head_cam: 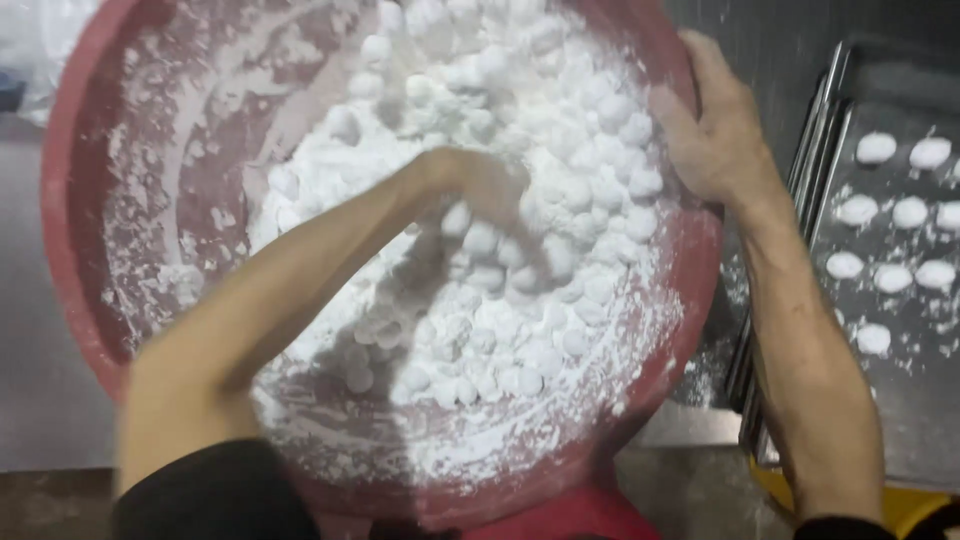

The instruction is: The person mixes white dough balls in a large red basin filled with white powder and places them one by one onto a metal baking tray.

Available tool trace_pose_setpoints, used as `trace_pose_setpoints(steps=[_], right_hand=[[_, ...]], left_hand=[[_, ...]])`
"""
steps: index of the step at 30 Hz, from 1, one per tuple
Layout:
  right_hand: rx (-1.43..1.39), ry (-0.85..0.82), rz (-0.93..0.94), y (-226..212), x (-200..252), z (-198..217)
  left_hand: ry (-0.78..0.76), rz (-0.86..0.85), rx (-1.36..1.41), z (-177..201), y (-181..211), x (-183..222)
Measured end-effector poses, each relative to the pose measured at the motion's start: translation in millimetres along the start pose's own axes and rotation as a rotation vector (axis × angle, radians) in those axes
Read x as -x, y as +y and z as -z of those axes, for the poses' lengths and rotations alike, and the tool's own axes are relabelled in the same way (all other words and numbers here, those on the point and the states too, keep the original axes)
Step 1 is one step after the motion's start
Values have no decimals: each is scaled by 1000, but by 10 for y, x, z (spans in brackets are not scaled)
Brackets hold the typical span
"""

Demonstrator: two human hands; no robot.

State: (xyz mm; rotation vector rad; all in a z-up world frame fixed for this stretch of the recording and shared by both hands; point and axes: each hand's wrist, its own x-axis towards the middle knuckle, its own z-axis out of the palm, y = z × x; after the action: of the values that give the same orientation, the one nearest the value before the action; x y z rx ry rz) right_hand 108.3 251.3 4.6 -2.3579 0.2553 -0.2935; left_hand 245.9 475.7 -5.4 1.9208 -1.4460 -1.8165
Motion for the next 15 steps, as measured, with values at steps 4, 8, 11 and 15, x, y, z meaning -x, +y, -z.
trace_pose_setpoints(steps=[4,8,11,15], right_hand=[[8,46,91,-62,70,-5],[85,72,120,-141,276,41],[174,66,-15,-245,639,46],[156,97,-183,-194,775,-101]], left_hand=[[132,-319,-212,-394,-195,498],[806,301,399,-183,-947,1012],[872,487,438,-131,-1421,1030],[625,471,412,-37,-1601,685]])
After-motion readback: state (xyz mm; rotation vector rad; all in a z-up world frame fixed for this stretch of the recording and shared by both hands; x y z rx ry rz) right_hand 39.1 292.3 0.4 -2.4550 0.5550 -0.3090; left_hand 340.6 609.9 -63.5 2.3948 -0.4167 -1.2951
